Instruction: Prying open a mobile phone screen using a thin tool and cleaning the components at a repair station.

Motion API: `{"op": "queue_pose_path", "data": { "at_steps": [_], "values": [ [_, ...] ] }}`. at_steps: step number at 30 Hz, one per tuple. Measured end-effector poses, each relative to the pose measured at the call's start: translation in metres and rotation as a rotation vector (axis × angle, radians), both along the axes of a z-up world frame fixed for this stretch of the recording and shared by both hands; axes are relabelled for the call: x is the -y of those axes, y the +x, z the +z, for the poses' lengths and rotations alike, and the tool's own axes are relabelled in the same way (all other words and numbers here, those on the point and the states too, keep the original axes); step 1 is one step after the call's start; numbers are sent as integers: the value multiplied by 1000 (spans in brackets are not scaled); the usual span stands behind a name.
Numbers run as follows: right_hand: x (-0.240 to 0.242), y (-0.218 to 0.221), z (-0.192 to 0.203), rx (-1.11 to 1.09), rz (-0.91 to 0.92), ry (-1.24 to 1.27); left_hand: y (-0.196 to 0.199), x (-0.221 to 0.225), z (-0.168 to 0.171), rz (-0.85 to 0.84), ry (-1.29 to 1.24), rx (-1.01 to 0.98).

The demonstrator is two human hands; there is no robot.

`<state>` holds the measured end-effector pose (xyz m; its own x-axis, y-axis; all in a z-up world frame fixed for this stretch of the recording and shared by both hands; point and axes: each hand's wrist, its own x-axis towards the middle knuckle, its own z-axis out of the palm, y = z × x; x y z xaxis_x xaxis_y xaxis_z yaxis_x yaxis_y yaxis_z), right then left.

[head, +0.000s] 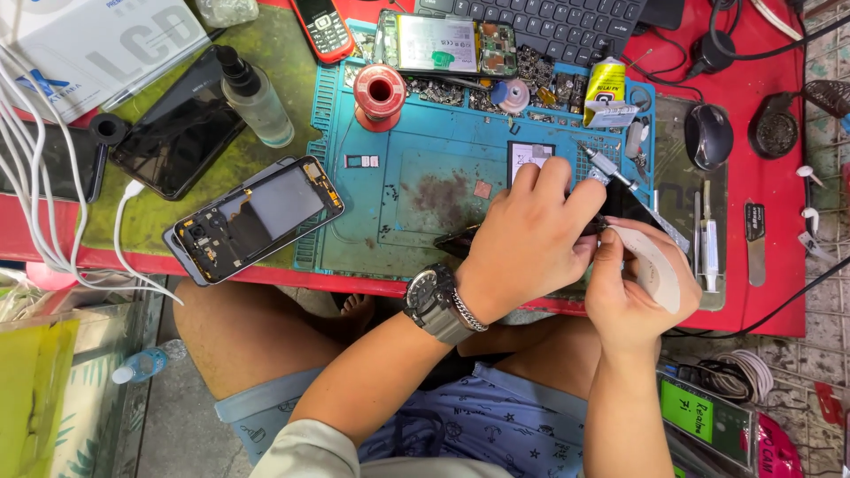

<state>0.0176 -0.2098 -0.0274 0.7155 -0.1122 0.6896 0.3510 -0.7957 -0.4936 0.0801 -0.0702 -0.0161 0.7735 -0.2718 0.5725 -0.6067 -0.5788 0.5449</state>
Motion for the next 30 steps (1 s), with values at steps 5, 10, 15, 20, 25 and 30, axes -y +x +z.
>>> {"op": "queue_pose_path", "data": {
  "at_steps": [5,10,15,20,25,30],
  "values": [
    [-6,0,1,-17,-3,101,-1,1,-1,0,-31,-1],
    [-7,4,-10,-30,-53,244,-1,2,-1,16,-33,0],
    [9,4,-13,-120,-114,248,2,2,2,34,27,-32],
    [28,9,-15,53,59,-21,5,9,-9,175,4,171],
    [26,14,-14,55,28,-154,5,9,-11,161,17,153],
    [25,17,-23,122,-2,-144,5,9,-13,147,17,133]
  ]
}}
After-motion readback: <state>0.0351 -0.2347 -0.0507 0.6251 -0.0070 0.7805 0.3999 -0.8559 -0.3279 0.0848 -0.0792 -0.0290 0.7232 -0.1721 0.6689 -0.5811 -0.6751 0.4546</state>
